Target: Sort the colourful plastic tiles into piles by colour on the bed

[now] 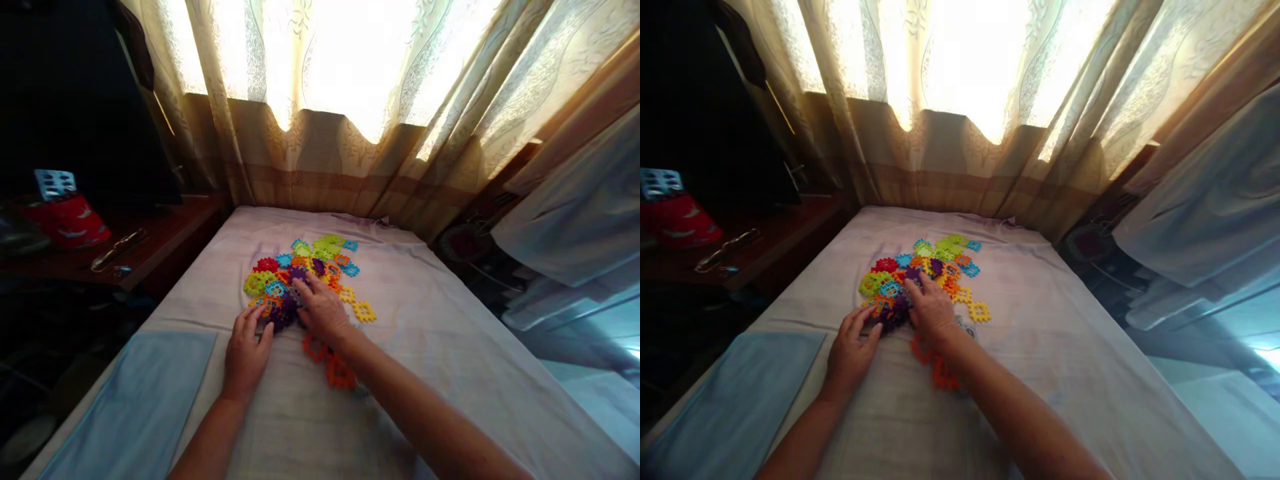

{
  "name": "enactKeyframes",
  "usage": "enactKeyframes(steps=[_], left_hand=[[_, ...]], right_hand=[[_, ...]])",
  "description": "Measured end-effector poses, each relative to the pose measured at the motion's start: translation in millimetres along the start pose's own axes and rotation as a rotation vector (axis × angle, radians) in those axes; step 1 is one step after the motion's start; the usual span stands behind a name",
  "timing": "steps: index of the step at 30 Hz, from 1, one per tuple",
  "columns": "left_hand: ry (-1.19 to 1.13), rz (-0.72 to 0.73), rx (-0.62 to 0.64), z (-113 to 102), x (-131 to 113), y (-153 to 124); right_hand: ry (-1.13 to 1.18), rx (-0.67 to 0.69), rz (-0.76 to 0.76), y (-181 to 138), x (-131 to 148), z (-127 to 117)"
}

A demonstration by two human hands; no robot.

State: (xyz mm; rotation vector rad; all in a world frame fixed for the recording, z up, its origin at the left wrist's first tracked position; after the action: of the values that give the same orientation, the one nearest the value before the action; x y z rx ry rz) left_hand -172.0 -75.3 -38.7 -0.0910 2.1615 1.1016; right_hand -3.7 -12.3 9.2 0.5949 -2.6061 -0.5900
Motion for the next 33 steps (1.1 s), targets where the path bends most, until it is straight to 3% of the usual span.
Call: enactKeyframes(steps=[3, 5, 10, 14, 18, 23, 33], left_hand=[[-0.054, -0.048, -0.036, -3.6, 5.2, 2.1], [-0.091, -0.081, -0.044, -4.8, 8.2, 2.6], [-0.128, -0.175, -0.052, -8.1, 14.5, 0.6], [-0.125, -0.220, -0.026, -9.0, 15.7, -2.7], [-0.106, -0.234, -0.001, -8.7, 16.2, -4.9], [-0.100, -0.240, 0.009, -7.9, 16.0, -4.8], [-0.005, -0.101, 0.059, 1.1, 4.3, -2.6]], right_hand=[[0.020, -0.191, 0.114, 29.8, -53.3, -22.6], [0.037, -0.227, 0.200, 51.7, -98.3, -27.2], [-0.125, -0.134, 0.595, 92.8, -209.5, -4.8], [-0.191, -0.043, 0.827, 113.5, -248.4, 25.9], [-0.237, 0.064, 0.828, 136.6, -246.1, 57.0], [-0.237, 0.168, 0.613, 155.8, -211.3, 81.6], [0.085, 0.300, 0.300, 135.1, -106.6, 66.2]])
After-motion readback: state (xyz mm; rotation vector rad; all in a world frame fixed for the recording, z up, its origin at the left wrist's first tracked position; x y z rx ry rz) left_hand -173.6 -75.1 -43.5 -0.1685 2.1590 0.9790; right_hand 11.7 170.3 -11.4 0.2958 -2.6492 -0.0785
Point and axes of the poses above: each hand's wrist, its own y-axis towards the middle knuckle, its own z-axis out of the palm, x = y × z, the point moved 8 cm from there along y, towards the middle knuckle, and after that the axes turned 13 degrees about -x, right-handed, at the moved point
